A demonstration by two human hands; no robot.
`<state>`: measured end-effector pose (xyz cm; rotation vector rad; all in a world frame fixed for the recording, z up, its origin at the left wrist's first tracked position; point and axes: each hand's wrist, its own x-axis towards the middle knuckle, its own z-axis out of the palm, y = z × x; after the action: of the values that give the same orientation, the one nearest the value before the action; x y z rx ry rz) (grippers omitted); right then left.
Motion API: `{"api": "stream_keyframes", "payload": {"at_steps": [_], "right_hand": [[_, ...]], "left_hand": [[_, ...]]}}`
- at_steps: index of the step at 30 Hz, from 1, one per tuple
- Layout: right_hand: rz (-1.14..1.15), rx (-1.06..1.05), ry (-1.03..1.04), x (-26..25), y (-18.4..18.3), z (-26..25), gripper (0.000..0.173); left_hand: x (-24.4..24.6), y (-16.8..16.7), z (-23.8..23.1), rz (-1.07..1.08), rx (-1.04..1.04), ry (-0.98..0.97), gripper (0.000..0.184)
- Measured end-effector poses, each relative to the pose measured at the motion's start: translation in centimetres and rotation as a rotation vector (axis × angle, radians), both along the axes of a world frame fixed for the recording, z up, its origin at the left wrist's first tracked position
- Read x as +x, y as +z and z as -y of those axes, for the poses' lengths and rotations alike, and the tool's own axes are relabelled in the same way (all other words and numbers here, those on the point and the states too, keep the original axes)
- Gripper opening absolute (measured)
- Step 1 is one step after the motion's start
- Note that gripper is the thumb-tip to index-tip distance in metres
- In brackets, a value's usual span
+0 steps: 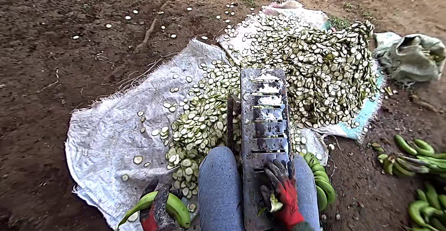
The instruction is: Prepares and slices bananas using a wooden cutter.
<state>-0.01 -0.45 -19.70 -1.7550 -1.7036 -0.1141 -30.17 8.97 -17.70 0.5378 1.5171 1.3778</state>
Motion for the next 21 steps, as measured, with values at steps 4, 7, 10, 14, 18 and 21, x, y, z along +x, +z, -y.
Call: {"api": "stream_keyframes", "payload": {"at_steps": [4, 7, 10, 14, 18, 21], "right_hand": [[0.049, -0.251, -0.032, 3.2, 3.7, -10.4, 0.058], [0.077, -0.464, -0.142, 6.4, 6.7, -22.1, 0.064], [-0.005, -0.46, -0.207, 7.0, 8.0, -25.8, 0.052], [-0.048, -0.464, -0.113, 3.6, 5.1, -13.1, 0.043], [-0.036, -0.401, -0.111, -0.3, 2.2, -0.5, 0.063], [-0.03, -0.608, -0.107, 1.4, 4.6, -6.1, 0.069]], "left_hand": [[0.3, -0.4, -0.5, -0.013, 0.008, -0.03, 0.049], [0.3, 0.2, -0.2, -0.029, 0.058, -0.03, 0.05], [0.4, 1.6, 0.5, -0.037, 0.059, -0.029, 0.049], [-0.3, 1.1, 0.9, -0.038, 0.048, -0.025, 0.048], [-0.9, -0.7, -0.1, -0.03, 0.025, -0.025, 0.049], [-0.3, -0.8, -0.7, -0.024, 0.016, -0.023, 0.049]]}}
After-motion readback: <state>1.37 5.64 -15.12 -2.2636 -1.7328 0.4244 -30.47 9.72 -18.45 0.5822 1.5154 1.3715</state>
